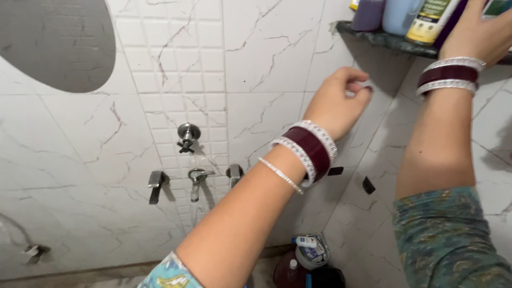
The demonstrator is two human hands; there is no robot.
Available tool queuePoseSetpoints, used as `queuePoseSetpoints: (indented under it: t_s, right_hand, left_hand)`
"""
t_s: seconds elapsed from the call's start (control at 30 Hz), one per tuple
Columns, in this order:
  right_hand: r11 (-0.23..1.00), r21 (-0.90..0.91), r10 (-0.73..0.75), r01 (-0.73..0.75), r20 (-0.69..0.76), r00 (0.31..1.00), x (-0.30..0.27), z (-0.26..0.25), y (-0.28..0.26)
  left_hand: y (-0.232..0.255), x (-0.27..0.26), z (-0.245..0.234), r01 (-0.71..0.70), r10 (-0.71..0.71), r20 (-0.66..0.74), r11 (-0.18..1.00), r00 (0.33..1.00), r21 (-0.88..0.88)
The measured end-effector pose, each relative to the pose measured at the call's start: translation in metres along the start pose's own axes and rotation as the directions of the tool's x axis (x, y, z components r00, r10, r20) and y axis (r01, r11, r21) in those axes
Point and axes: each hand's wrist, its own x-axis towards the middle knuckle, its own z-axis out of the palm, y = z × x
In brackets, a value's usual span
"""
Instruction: The person fills a bucket with water from a tap, adds cleaning liquid from a bottle, rinses a mop head in the bucket, and uses the mop to clean the floor.
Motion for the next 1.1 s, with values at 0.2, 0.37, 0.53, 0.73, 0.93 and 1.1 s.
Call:
queuePoseSetpoints:
  t_s: [0.2, 0.37, 0.53, 0.73, 0.93, 1.1]
  right_hand:
    - [0.834, 0.389, 0.158, -0.391, 0.511, 0.845, -0.005, 0.024, 0.030]
    - [0.989, 0.107, 0.086, -0.102, 0.146, 0.986, -0.006, 0.012, 0.015]
    - [0.995, 0.026, 0.093, -0.095, 0.054, 0.994, -0.012, -0.014, -0.007]
    - [0.960, 0.090, 0.251, -0.266, 0.152, 0.956, -0.003, -0.035, -0.034]
    - [0.963, 0.060, 0.247, -0.261, 0.186, 0.951, 0.005, -0.033, -0.039]
    - [0.959, -0.075, 0.284, -0.274, 0.250, 0.926, 0.008, -0.038, -0.057]
  left_hand:
    - [-0.004, 0.007, 0.005, 0.013, -0.013, -0.006, 0.999, 1.000, -0.043]
    - [0.004, 0.012, 0.015, -0.034, 0.034, -0.009, 0.994, 0.999, -0.099]
    - [0.018, 0.024, 0.008, -0.089, 0.089, -0.005, 0.985, 0.996, -0.147]
    - [0.028, 0.028, -0.005, -0.140, 0.145, 0.004, 0.965, 0.989, -0.223]
    - [0.040, 0.010, -0.030, -0.069, 0.083, 0.051, 0.969, 0.995, -0.238]
    - [0.039, -0.009, -0.040, -0.079, 0.088, 0.022, 0.960, 0.996, -0.267]
